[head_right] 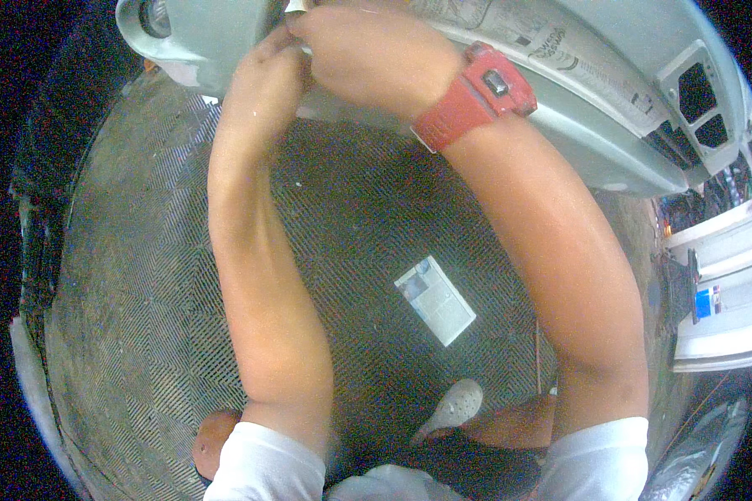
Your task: The person sits on the floor and applies masking tape to a white car bumper. They tear off pieces of tape and smooth them onto the bumper surface, then fold a newspaper and tape it to the bumper as well.
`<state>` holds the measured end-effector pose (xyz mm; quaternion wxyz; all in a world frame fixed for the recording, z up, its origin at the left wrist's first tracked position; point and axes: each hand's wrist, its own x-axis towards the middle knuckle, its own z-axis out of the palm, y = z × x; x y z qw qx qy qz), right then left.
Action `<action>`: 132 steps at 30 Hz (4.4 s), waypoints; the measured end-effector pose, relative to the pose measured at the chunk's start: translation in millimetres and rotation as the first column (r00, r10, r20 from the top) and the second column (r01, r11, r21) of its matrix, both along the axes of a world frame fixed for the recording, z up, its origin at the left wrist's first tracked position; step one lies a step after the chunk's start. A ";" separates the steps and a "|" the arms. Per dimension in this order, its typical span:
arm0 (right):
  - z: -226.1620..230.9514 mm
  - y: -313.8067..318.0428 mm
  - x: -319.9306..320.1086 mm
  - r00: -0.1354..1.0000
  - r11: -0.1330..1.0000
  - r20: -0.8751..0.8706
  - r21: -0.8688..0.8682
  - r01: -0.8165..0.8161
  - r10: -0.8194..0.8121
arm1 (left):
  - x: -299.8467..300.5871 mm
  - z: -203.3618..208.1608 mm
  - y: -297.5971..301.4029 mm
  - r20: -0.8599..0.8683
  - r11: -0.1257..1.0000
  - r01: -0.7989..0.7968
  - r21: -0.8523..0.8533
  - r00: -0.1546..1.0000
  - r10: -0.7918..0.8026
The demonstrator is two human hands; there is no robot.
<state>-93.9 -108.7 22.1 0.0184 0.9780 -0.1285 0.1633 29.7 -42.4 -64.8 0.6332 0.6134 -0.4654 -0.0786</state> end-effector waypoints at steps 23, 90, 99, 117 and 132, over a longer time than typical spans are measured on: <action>-1.1 -0.9 2.6 0.999 0.997 0.029 0.081 -0.019 0.017 | 23.9 0.4 -6.7 0.191 0.988 -0.067 0.141 0.981 0.039; -94.2 54.5 -136.9 0.893 0.966 0.396 0.224 0.133 -0.215 | -50.3 11.1 38.0 0.067 0.928 -0.008 -0.373 0.997 0.036; -50.5 47.9 -85.8 0.534 0.896 0.763 0.443 -0.021 -0.365 | -24.7 -1.0 26.8 0.136 0.845 -0.123 -0.521 0.965 0.224; -43.3 -2.7 -15.5 0.250 0.906 0.888 0.415 -0.078 -0.386 | -48.1 10.5 -15.4 0.014 0.796 -0.163 -0.583 0.978 0.210; -31.1 -18.0 12.9 0.132 0.894 0.884 0.442 0.076 -0.448 | -46.2 19.3 -24.5 0.284 0.859 -0.201 -0.470 0.888 0.363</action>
